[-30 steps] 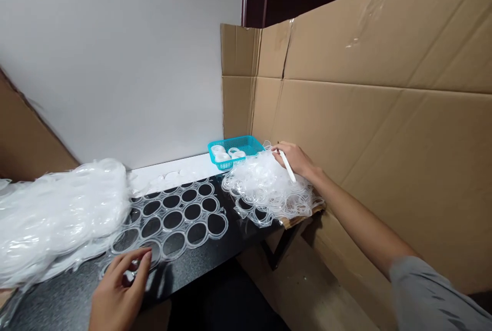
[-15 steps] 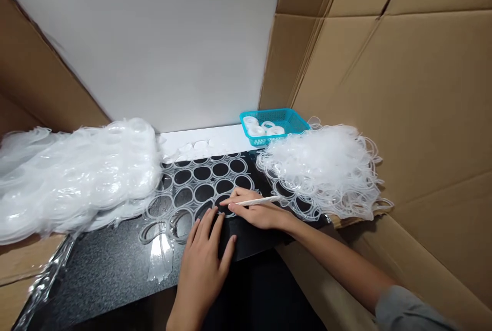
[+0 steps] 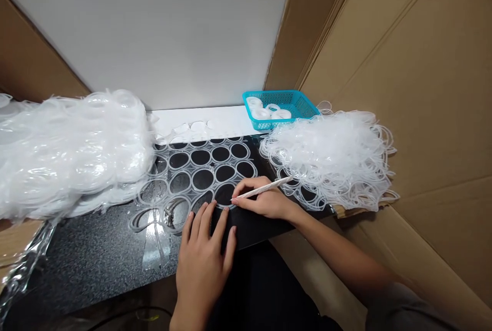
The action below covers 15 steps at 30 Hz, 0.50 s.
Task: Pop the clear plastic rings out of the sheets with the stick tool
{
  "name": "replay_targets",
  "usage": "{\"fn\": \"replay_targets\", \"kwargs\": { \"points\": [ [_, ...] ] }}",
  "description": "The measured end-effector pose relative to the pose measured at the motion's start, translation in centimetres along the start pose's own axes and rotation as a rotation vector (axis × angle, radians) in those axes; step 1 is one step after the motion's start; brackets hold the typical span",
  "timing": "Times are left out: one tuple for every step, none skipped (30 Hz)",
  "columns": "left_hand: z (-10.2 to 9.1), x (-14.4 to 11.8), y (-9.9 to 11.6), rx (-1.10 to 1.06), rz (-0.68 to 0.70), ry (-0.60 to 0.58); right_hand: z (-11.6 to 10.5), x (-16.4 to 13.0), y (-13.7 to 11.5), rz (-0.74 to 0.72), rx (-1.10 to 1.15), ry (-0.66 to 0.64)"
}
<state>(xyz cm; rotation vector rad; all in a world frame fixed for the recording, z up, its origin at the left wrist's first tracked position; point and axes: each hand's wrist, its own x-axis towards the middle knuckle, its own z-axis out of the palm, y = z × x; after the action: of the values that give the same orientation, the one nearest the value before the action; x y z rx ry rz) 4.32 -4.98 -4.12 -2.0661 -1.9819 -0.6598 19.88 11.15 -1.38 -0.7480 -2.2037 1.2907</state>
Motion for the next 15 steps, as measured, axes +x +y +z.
{"fn": "replay_targets", "kwargs": {
  "points": [
    [-0.07,0.01,0.03,-0.003,0.001,0.002,-0.05,-0.06,0.04,-0.007,-0.003,-0.009],
    [-0.12,0.02,0.06,-0.005,0.001,0.002,-0.08,-0.12,0.07,-0.017,-0.011,-0.018],
    [-0.16,0.02,0.10,-0.007,0.001,0.001,-0.10,-0.16,0.10,-0.029,-0.022,-0.024],
    [-0.18,0.02,0.14,-0.008,0.001,-0.001,-0.09,-0.20,0.13,-0.042,-0.034,-0.028],
    [-0.19,0.01,0.17,-0.008,-0.002,0.000,-0.06,-0.24,0.15,-0.055,-0.044,-0.031],
    [-0.18,-0.01,0.20,-0.007,-0.004,0.002,-0.03,-0.28,0.18,-0.066,-0.052,-0.034],
    [-0.17,-0.03,0.22,-0.006,-0.009,0.005,0.01,-0.32,0.20,-0.076,-0.056,-0.040],
    [-0.17,-0.05,0.23,-0.006,-0.015,0.004,0.03,-0.36,0.22,-0.081,-0.058,-0.045],
    [-0.16,-0.07,0.24,-0.008,-0.021,0.002,0.05,-0.40,0.24,-0.083,-0.056,-0.050],
    [-0.16,-0.09,0.24,-0.011,-0.027,-0.003,0.05,-0.43,0.26,-0.081,-0.052,-0.053],
    [-0.17,-0.11,0.23,-0.015,-0.030,-0.008,0.03,-0.46,0.27,-0.076,-0.047,-0.053],
    [-0.18,-0.12,0.22,-0.018,-0.031,-0.012,-0.01,-0.47,0.29,-0.070,-0.043,-0.053],
    [-0.19,-0.14,0.20,-0.020,-0.029,-0.013,-0.06,-0.48,0.30,-0.064,-0.038,-0.052],
    [-0.21,-0.15,0.18,-0.020,-0.023,-0.011,-0.11,-0.48,0.33,-0.059,-0.033,-0.052],
    [-0.23,-0.16,0.17,-0.020,-0.017,-0.009,-0.16,-0.47,0.36,-0.055,-0.027,-0.054]
  ]
}}
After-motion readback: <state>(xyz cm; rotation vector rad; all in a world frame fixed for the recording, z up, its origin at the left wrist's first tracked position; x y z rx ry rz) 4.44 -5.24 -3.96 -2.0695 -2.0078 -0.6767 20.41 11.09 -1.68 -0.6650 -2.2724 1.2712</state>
